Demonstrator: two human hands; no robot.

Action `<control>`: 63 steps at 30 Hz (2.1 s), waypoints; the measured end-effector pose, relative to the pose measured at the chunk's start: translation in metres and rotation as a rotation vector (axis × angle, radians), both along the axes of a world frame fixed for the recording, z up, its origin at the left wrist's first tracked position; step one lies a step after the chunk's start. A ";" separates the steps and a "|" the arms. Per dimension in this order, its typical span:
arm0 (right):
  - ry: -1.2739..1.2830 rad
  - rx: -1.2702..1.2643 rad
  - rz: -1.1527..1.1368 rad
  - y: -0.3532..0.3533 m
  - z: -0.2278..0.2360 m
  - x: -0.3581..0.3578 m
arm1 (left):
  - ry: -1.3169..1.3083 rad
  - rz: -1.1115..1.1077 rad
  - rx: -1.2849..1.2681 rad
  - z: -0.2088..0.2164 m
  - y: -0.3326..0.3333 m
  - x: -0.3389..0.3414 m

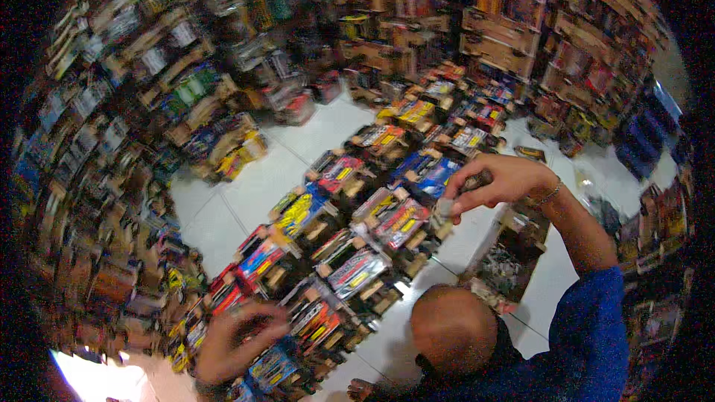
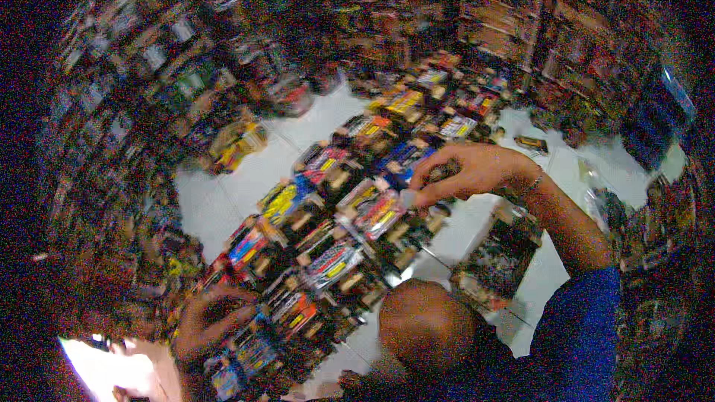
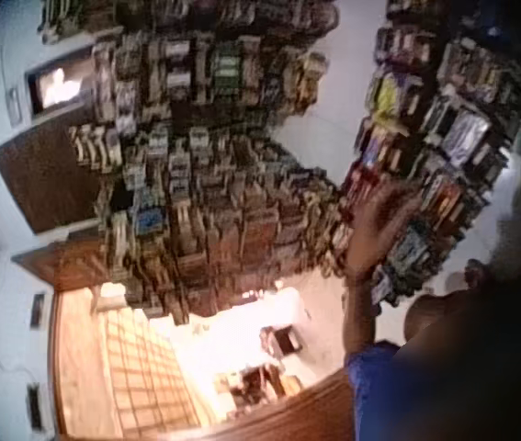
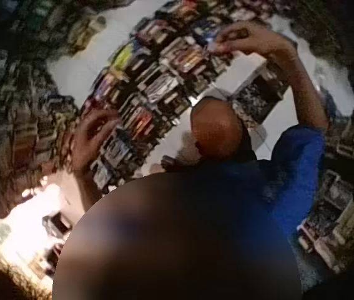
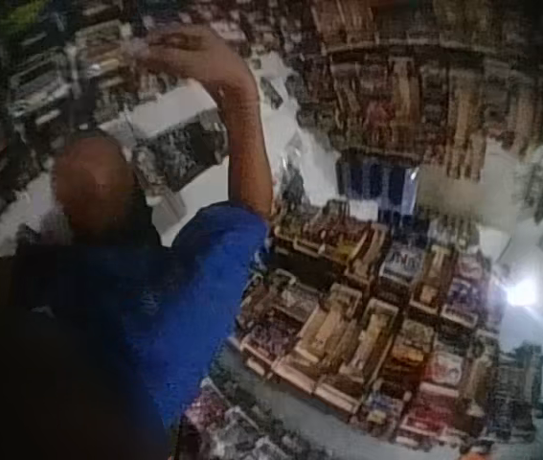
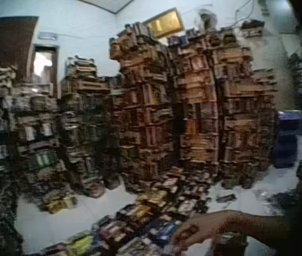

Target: The person assembles wooden toy cars by hammering small metal pieces into the wooden bodies. They pick up each car, position the metal piece, and use a hammer to secure it before placing the car back in the row.

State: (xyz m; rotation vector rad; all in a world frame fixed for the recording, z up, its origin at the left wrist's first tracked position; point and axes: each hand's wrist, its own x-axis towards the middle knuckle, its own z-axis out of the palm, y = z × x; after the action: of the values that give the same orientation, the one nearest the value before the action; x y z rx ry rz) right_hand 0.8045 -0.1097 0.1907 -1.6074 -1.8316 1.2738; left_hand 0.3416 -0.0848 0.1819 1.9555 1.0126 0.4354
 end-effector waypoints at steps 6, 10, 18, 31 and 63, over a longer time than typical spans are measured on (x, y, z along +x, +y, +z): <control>-0.154 0.164 0.361 0.007 0.001 0.004 | 0.083 -0.385 0.117 0.015 -0.011 0.040; -0.786 0.043 -0.135 -0.050 -0.067 0.130 | 0.214 -0.483 -0.146 -0.001 -0.027 0.010; -1.023 -0.065 -0.298 -0.130 -0.277 0.263 | 0.161 -0.318 -0.737 -0.063 -0.045 0.005; -0.847 -0.183 -0.367 -0.107 -0.421 0.287 | 0.206 0.140 -1.057 -0.064 -0.042 0.036; -0.747 -0.279 -0.442 -0.090 -0.373 0.297 | 0.169 -0.129 -0.930 -0.078 -0.056 0.031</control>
State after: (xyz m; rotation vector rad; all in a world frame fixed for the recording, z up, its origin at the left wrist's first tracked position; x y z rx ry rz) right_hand 1.1018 -0.1998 -0.1824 -2.7246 -1.5266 0.7991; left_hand 0.3722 -0.1408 0.1040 1.2023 0.9433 -0.2601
